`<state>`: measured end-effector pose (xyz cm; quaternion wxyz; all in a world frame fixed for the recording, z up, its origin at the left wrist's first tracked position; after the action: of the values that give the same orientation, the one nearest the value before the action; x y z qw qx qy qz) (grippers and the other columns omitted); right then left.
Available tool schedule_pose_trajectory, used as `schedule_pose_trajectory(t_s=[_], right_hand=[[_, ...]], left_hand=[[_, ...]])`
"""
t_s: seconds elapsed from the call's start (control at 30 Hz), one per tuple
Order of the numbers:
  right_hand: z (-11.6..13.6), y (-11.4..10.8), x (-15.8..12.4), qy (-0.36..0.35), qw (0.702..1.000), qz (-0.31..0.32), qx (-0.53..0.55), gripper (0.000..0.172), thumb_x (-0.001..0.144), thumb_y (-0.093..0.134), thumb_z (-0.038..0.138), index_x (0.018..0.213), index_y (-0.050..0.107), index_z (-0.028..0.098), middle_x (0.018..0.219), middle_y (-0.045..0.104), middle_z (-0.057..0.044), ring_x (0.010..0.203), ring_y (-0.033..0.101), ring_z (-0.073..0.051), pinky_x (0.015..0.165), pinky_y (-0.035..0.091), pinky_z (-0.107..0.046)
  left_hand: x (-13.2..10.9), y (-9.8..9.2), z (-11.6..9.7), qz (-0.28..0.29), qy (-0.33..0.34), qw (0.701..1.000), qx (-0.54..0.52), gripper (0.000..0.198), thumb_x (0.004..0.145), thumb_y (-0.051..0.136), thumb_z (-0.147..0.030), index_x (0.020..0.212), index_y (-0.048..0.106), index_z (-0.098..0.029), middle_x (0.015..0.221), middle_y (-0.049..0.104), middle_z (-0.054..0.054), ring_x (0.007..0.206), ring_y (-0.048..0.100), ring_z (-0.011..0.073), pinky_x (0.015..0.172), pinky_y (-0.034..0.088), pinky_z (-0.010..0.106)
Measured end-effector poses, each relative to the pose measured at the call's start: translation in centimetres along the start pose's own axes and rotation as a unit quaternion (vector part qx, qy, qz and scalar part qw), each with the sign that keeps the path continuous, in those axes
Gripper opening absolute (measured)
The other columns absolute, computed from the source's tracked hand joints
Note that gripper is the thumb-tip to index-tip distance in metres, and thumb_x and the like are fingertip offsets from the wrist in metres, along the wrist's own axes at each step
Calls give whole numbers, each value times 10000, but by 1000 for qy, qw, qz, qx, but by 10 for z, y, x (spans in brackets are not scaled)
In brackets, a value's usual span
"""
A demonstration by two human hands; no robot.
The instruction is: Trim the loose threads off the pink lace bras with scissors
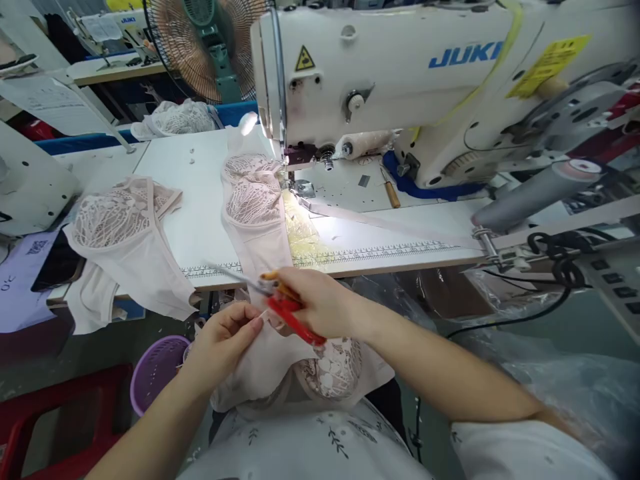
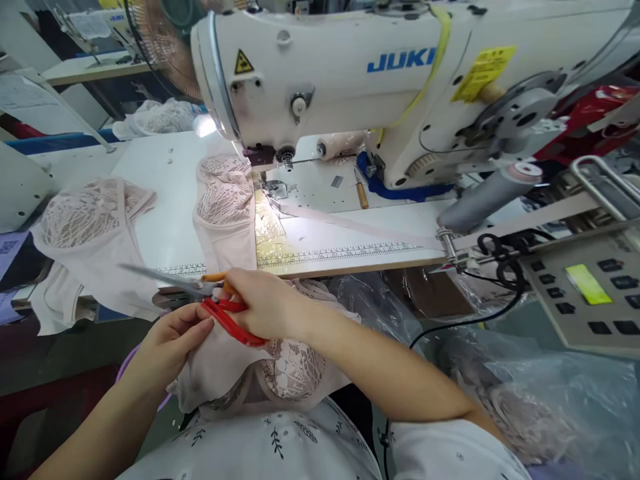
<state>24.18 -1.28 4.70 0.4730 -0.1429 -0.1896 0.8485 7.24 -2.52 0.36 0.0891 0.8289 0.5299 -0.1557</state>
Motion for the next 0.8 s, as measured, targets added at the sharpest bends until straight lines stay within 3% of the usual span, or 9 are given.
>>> schedule_pose_trajectory(t_s=[0.1,0.17,0.23,0.3,0.47,0.67,0.8], right_hand=[[-7,3,-29,-12,992,-108,58,223,735,575,326,821,406,208,762,524,-8,635,493,-151,573,399,-274],[-9,15,-47,-35,996,-46,69,204,700,578,325,784,436,205,752,533,-13,628,487,-153,568,402,-274],[-15,29,-61,8,997,38,62,169,696,576,278,705,422,209,644,499,19,534,426,-120,473,342,-238],[-19,40,-69,46,994,80,50,188,734,547,254,641,388,210,530,424,48,455,345,-95,410,269,-223],[-21,50,-64,99,990,93,28,309,795,534,326,592,332,208,491,348,62,441,299,-79,398,247,-217],[-19,51,-54,137,986,99,-8,346,776,571,420,616,351,205,526,434,57,443,351,-80,408,252,-218],[-18,54,-52,130,987,92,-7,315,769,582,376,629,359,203,553,449,51,474,383,-86,434,265,-214]], left_hand=[[-1,-6,7,-37,-15,999,-31,281,774,637,-423,691,565,-165,606,507,-36,519,401,79,473,308,170],[-2,-10,9,-51,-12,998,-36,294,773,625,-426,673,537,-164,589,472,-42,501,367,77,461,278,173],[-4,-12,8,-56,-7,998,-29,290,785,603,-421,674,525,-164,595,461,-37,508,364,84,470,276,182],[-5,-13,5,-57,4,998,-9,275,803,578,-405,685,528,-161,615,461,-28,535,377,94,494,288,194],[-7,-7,-3,-39,19,998,35,259,808,561,-371,665,536,-156,619,464,-18,567,398,111,534,318,217],[-7,-6,-4,-48,22,998,26,267,793,573,-370,637,507,-163,597,431,-31,547,377,105,519,311,211],[-7,-6,-3,-45,19,999,15,278,788,575,-375,627,486,-167,587,415,-37,533,358,101,507,304,210]])
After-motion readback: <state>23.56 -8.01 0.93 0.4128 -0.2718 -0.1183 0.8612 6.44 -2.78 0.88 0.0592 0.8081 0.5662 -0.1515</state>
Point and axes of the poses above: each hand's wrist, its own x-axis towards the middle knuckle, its own y-axis out of the palm, z = x × y, the point moved 4 cm from there along x, towards the middle knuckle
